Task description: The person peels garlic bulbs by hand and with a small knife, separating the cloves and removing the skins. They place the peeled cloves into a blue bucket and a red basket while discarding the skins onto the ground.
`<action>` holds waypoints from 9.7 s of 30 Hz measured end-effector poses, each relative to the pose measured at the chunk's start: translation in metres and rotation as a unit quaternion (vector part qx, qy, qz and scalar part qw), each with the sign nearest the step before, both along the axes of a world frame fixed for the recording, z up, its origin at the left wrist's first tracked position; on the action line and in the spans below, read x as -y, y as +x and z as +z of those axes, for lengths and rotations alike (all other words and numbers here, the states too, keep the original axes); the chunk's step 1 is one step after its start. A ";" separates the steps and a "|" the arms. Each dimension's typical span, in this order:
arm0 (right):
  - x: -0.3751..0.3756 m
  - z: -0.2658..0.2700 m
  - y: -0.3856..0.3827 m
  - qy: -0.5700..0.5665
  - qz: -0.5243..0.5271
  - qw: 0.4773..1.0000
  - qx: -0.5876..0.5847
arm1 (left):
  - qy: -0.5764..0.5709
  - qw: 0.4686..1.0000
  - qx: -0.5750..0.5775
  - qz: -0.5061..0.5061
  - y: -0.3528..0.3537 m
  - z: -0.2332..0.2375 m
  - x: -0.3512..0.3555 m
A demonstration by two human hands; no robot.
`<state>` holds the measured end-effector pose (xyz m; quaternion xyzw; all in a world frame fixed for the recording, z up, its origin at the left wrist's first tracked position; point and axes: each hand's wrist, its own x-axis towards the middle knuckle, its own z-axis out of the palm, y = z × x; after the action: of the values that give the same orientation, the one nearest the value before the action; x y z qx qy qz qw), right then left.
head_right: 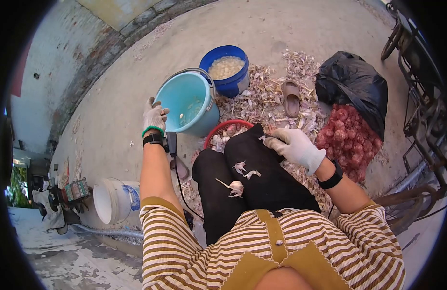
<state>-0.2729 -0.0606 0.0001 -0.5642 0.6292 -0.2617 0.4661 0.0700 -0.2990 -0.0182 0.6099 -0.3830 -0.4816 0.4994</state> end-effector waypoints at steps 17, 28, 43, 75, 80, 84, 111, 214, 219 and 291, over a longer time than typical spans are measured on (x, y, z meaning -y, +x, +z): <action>0.035 0.016 0.078 -0.274 0.103 0.952 -0.084 | 0.044 0.918 -0.381 -0.099 -0.104 0.038 -0.174; 0.035 -0.011 0.070 -0.316 0.071 0.940 -0.109 | 0.014 0.865 -0.481 -0.144 -0.127 0.039 -0.207; -0.007 0.007 0.053 0.218 0.121 0.800 0.545 | -0.021 0.948 -0.103 -0.300 -0.107 0.035 -0.244; -0.023 0.029 0.029 -0.255 0.340 0.905 -0.004 | 0.158 0.900 -0.264 -0.309 -0.094 0.052 -0.269; -0.022 0.028 0.026 -0.155 0.319 0.930 0.091 | 0.100 0.942 -0.173 -0.270 -0.105 0.048 -0.276; -0.022 0.017 0.039 -0.186 0.278 0.940 0.076 | 0.099 0.932 -0.298 -0.182 -0.112 0.040 -0.281; -0.025 0.026 0.042 0.074 0.112 0.969 0.209 | 0.045 0.924 -0.295 -0.238 -0.110 0.029 -0.283; -0.020 0.019 0.041 0.152 0.136 0.942 0.265 | 0.066 0.954 -0.114 -0.270 -0.108 0.034 -0.285; -0.020 0.013 0.053 0.096 0.019 0.961 0.257 | 0.014 0.969 0.041 -0.244 -0.115 0.030 -0.290; 0.001 0.037 0.055 0.166 0.151 0.946 0.235 | -0.223 0.931 0.141 -0.251 -0.096 0.022 -0.265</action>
<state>-0.2180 -0.0621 0.0368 -0.4901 0.4438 -0.2047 0.7218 -0.0262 -0.0337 0.0041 0.4282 -0.6879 -0.4025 0.4260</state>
